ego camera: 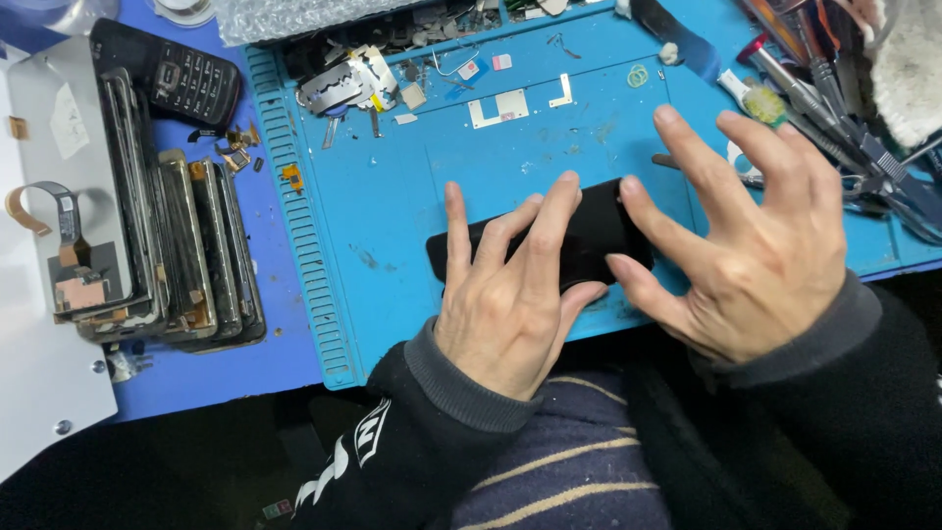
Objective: Repairing a smartphone screen by carefully applying adhesive or a screen protector at a workbench.
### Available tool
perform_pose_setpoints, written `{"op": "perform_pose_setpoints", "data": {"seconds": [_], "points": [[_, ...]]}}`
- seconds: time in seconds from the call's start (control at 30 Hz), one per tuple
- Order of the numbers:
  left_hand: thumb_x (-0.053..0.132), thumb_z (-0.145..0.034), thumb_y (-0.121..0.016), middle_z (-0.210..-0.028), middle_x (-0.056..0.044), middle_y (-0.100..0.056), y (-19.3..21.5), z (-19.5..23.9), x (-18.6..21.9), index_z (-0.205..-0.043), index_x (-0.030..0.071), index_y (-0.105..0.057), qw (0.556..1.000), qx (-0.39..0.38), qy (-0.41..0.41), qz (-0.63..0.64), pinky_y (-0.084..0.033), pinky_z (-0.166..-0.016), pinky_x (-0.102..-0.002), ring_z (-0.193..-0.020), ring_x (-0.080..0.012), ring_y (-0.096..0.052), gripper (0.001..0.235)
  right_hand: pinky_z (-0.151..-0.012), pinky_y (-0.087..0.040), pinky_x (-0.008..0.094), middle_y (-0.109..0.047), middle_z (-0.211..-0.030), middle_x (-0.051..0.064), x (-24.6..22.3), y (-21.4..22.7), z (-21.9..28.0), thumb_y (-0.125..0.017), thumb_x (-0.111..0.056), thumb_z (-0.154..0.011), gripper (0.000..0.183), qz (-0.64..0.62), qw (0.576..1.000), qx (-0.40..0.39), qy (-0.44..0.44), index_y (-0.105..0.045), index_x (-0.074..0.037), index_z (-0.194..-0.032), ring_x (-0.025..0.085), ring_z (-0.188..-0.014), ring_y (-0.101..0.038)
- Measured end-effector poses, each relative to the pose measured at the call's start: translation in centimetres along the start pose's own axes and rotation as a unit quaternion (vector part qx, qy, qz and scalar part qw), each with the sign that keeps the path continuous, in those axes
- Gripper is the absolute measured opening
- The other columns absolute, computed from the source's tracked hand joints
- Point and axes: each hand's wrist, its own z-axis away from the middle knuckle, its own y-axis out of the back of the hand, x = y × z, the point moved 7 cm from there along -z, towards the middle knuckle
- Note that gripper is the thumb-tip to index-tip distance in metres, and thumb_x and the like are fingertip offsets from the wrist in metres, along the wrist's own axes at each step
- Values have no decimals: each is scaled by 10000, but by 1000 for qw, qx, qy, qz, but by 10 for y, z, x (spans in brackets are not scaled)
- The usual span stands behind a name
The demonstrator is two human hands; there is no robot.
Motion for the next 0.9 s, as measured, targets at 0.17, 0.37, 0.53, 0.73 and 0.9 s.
{"op": "perform_pose_setpoints", "data": {"seconds": [0.17,0.37,0.53,0.73,0.9], "points": [[253,-853,-837,-1485,-104,-556,-2,1,-1,-1553,-17,-285,1000,0,2,-11,-177,-1246,-753,-1341,-294,-562,932,-1054,-420,565,-551,-1505,168,-2,-2,-7,-769,-426,-834,478,-6,1000,7,15,-774,-93,-1177,409,-1282,-487],[266,-852,-838,-1539,-101,-499,-3,3,-2,-1549,-25,-298,1000,-1,-2,-13,-183,-1244,-761,-1327,-296,-568,928,-1047,-425,528,-525,-1541,162,6,-14,-7,-778,-365,-817,407,-61,998,-15,3,-784,-154,-1166,405,-1319,-470],[261,-870,-833,-1559,-88,-489,-1,3,-2,-1550,-18,-319,1000,5,-7,-15,-190,-1264,-753,-1336,-276,-577,897,-1064,-412,555,-516,-1551,176,12,-16,-3,-789,-334,-795,422,-61,998,-23,4,-782,-166,-1182,422,-1329,-461],[269,-862,-827,-1552,-96,-487,-1,5,-2,-1542,-38,-324,1000,2,1,-9,-183,-1248,-764,-1331,-296,-572,900,-1069,-400,576,-517,-1517,199,3,-12,-14,-813,-375,-817,449,-34,999,10,32,-789,-129,-1192,416,-1304,-462],[259,-880,-825,-1550,-87,-501,-1,4,-3,-1548,-29,-325,1000,2,-4,-2,-179,-1255,-760,-1342,-281,-572,883,-1053,-419,569,-534,-1517,178,13,-11,-2,-794,-348,-788,392,-53,998,-15,27,-796,-160,-1132,419,-1290,-475]]}}
